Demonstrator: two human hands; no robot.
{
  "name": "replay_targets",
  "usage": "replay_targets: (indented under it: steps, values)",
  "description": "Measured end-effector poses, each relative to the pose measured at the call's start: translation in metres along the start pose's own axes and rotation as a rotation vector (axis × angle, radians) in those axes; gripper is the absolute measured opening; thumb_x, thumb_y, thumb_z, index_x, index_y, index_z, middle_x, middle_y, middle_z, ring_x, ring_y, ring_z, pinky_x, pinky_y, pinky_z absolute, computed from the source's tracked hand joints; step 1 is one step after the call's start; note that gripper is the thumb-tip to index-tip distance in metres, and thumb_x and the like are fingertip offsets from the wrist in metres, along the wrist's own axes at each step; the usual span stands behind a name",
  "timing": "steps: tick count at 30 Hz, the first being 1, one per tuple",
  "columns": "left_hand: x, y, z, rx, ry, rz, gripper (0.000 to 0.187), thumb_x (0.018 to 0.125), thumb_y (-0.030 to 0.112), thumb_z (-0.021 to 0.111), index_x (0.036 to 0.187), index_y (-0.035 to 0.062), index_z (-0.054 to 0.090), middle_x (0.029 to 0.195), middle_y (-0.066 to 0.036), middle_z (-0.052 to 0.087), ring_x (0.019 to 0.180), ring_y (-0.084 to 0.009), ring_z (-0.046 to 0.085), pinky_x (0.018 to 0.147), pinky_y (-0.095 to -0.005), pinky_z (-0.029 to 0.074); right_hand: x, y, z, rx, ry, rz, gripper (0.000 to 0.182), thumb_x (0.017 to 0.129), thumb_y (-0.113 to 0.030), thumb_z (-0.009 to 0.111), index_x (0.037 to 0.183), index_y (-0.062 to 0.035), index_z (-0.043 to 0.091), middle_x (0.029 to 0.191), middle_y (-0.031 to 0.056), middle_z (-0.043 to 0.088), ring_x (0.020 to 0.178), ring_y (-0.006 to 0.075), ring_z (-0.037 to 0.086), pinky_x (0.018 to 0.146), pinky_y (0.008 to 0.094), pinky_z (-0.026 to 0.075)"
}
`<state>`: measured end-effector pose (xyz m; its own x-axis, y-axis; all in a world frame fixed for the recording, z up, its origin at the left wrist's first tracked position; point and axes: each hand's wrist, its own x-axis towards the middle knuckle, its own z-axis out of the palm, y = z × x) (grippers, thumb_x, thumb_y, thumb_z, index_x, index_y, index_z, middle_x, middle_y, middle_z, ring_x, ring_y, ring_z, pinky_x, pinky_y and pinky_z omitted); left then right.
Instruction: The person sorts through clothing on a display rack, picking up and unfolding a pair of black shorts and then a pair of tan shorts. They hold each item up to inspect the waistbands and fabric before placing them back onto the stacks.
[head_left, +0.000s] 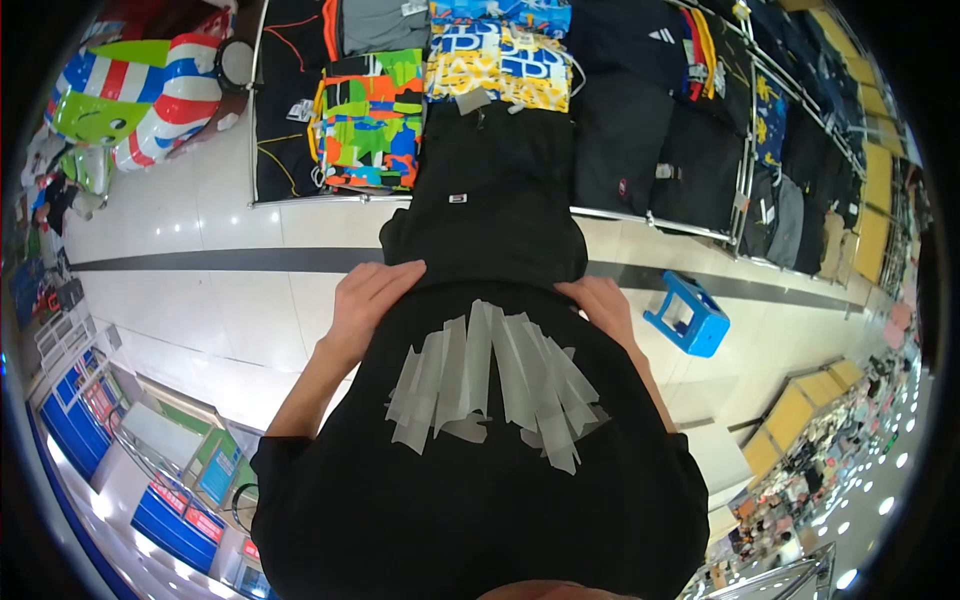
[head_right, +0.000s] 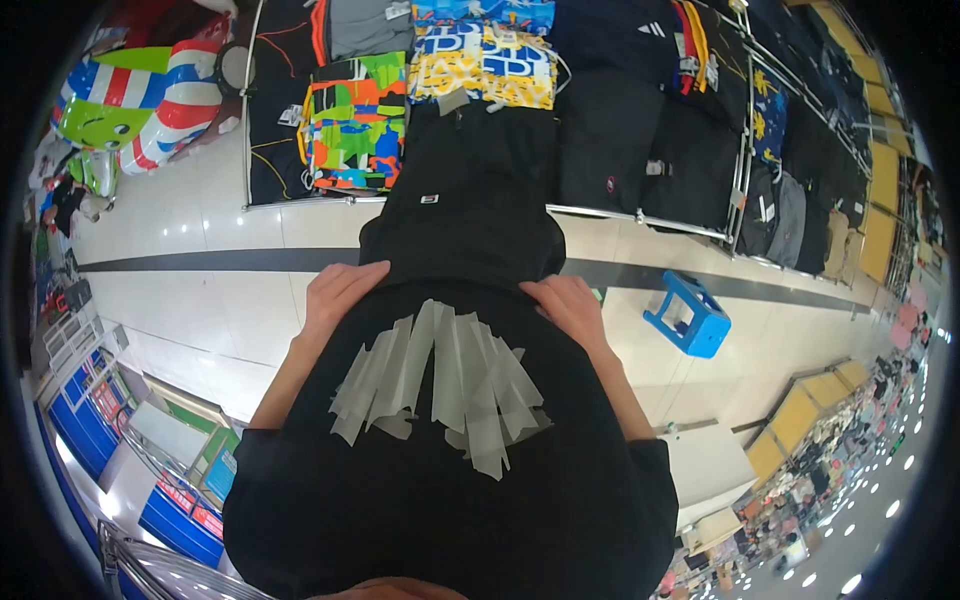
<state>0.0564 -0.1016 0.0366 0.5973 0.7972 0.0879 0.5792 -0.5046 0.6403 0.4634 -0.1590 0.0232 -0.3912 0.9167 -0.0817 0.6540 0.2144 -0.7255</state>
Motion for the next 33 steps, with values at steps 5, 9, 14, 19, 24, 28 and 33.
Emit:
replay_targets:
  steps: [5, 9, 14, 19, 24, 28, 33]
  values:
    - [0.022, -0.028, -0.024, -0.100, -0.094, 0.014, 0.041, 0.090, 0.009, 0.070, 0.131, 0.0099, 0.077, 0.113, -0.012, 0.080, 0.094, -0.0330, 0.072, 0.080, -0.0444, 0.055, 0.023, 0.012, -0.022, 0.035, 0.127, 0.098, 0.042, 0.076, 0.006, 0.075, 0.115, -0.0090, 0.077, 0.095, 0.0124, 0.068, 0.090, 0.0362, 0.065, 0.083, 0.0456, 0.052]
    - [0.104, -0.081, -0.064, 0.254, -0.170, 0.050, 0.034, 0.099, 0.012, 0.066, 0.130, 0.0106, 0.078, 0.113, -0.012, 0.080, 0.102, -0.0348, 0.075, 0.090, -0.0450, 0.058, 0.105, 0.045, -0.081, -0.163, 0.293, -0.133, 0.028, 0.089, -0.001, 0.074, 0.116, -0.0081, 0.077, 0.115, 0.0126, 0.078, 0.110, 0.0366, 0.072, 0.099, 0.0444, 0.055]
    - [0.267, -0.025, -0.145, -0.029, 0.277, -0.195, 0.026, 0.092, 0.012, 0.076, 0.113, -0.0037, 0.076, 0.102, -0.018, 0.078, 0.095, -0.0346, 0.072, 0.091, -0.0417, 0.056, 0.218, 0.029, -0.178, -0.194, 0.542, -0.183, 0.025, 0.103, -0.018, 0.074, 0.122, -0.0025, 0.079, 0.101, 0.0107, 0.080, 0.085, 0.0185, 0.073, 0.079, 0.0325, 0.055]
    - [0.294, -0.030, -0.212, 0.212, 0.212, -0.092, 0.025, 0.101, 0.017, 0.075, 0.117, -0.0016, 0.081, 0.098, -0.012, 0.082, 0.082, -0.0196, 0.073, 0.077, -0.0363, 0.058, 0.248, -0.026, -0.237, 0.021, 0.439, 0.072, 0.016, 0.103, -0.011, 0.075, 0.104, 0.0048, 0.075, 0.077, 0.0017, 0.066, 0.078, 0.0075, 0.061, 0.067, 0.0300, 0.048]
    - [0.306, -0.007, -0.256, 0.321, 0.197, -0.194, 0.026, 0.104, 0.017, 0.075, 0.120, -0.0030, 0.080, 0.089, -0.004, 0.077, 0.070, -0.0091, 0.064, 0.064, -0.0261, 0.053, 0.293, -0.022, -0.264, -0.173, 0.459, -0.262, 0.016, 0.104, -0.012, 0.073, 0.103, 0.0042, 0.075, 0.081, -0.0004, 0.067, 0.076, 0.0064, 0.058, 0.068, 0.0276, 0.048]
    - [0.299, -0.029, -0.270, 0.112, 0.207, -0.049, 0.022, 0.107, 0.013, 0.071, 0.116, -0.0049, 0.079, 0.090, -0.002, 0.077, 0.070, -0.0079, 0.066, 0.061, -0.0241, 0.054, 0.306, -0.036, -0.269, 0.011, 0.271, -0.194, 0.018, 0.105, -0.014, 0.072, 0.104, 0.0037, 0.074, 0.085, -0.0053, 0.066, 0.079, 0.0053, 0.058, 0.071, 0.0260, 0.048]
    - [0.306, -0.045, -0.281, -0.138, 0.133, -0.047, 0.022, 0.111, 0.012, 0.065, 0.119, -0.0049, 0.076, 0.097, -0.003, 0.079, 0.084, -0.0108, 0.074, 0.064, -0.0266, 0.064, 0.325, -0.047, -0.273, 0.034, 0.297, -0.179, 0.020, 0.106, -0.017, 0.073, 0.101, 0.0018, 0.075, 0.086, -0.0058, 0.065, 0.080, 0.0031, 0.057, 0.069, 0.0244, 0.045]
